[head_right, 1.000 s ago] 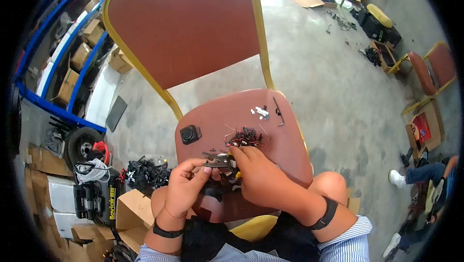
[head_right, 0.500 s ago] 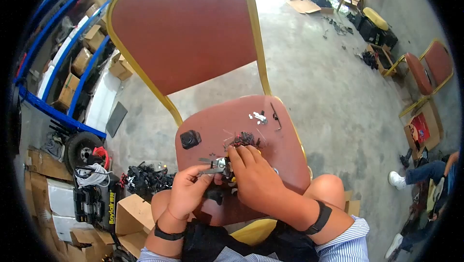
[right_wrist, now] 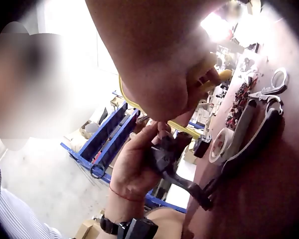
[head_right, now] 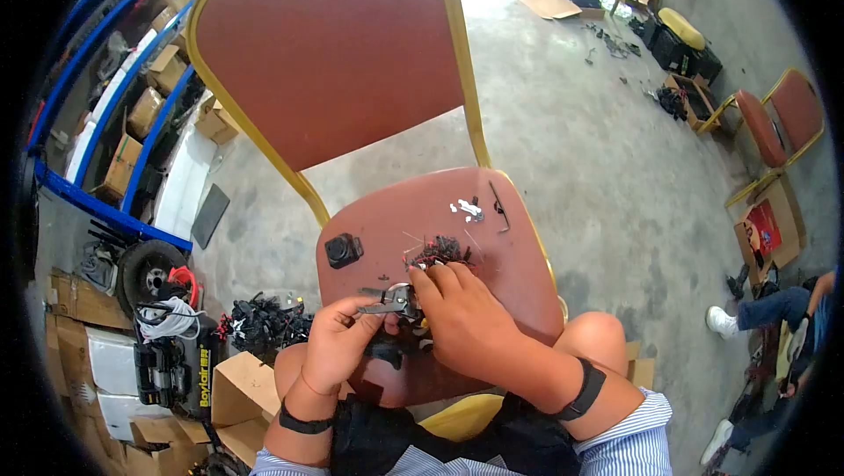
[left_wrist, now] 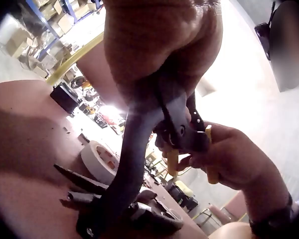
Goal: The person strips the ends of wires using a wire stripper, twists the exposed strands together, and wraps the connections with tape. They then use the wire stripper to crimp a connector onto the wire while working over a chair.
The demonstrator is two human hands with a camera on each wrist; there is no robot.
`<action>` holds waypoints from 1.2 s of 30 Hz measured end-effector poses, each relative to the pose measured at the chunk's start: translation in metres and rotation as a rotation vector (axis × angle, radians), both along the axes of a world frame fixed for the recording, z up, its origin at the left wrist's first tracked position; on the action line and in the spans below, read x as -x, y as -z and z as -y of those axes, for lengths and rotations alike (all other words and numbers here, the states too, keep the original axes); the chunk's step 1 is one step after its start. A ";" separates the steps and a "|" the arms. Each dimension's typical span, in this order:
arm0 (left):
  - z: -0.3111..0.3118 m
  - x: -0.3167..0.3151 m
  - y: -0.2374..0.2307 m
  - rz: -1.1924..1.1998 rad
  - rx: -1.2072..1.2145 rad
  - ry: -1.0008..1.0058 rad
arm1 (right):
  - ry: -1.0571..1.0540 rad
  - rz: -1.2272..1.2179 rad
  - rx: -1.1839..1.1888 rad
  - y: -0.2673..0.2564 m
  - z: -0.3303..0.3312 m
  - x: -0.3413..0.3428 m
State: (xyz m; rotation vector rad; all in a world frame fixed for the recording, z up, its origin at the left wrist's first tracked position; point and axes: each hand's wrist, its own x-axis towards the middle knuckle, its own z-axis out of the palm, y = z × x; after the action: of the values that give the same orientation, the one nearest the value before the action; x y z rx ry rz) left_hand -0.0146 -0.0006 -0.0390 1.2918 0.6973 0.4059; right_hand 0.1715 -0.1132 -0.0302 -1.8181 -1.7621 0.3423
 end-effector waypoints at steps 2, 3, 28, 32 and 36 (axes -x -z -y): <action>0.002 0.000 -0.003 -0.020 0.022 -0.010 | 0.006 0.006 0.012 0.001 0.002 0.000; 0.003 0.000 -0.005 -0.023 0.025 -0.011 | 0.011 0.019 0.024 0.000 0.003 0.000; 0.003 0.009 -0.017 0.089 0.112 0.147 | -0.033 -0.371 0.236 -0.008 0.006 -0.008; 0.003 0.011 -0.023 0.080 0.154 0.144 | 0.024 -0.466 0.308 -0.008 0.007 0.001; 0.005 0.014 -0.023 0.061 0.162 0.168 | 0.083 -0.565 0.345 -0.012 0.014 0.008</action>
State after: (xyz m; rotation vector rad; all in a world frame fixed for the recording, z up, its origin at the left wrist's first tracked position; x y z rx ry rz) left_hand -0.0284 -0.0053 -0.0163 1.1696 0.5536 0.2459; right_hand 0.1637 -0.1269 -0.0179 -1.7750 -1.2823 1.0637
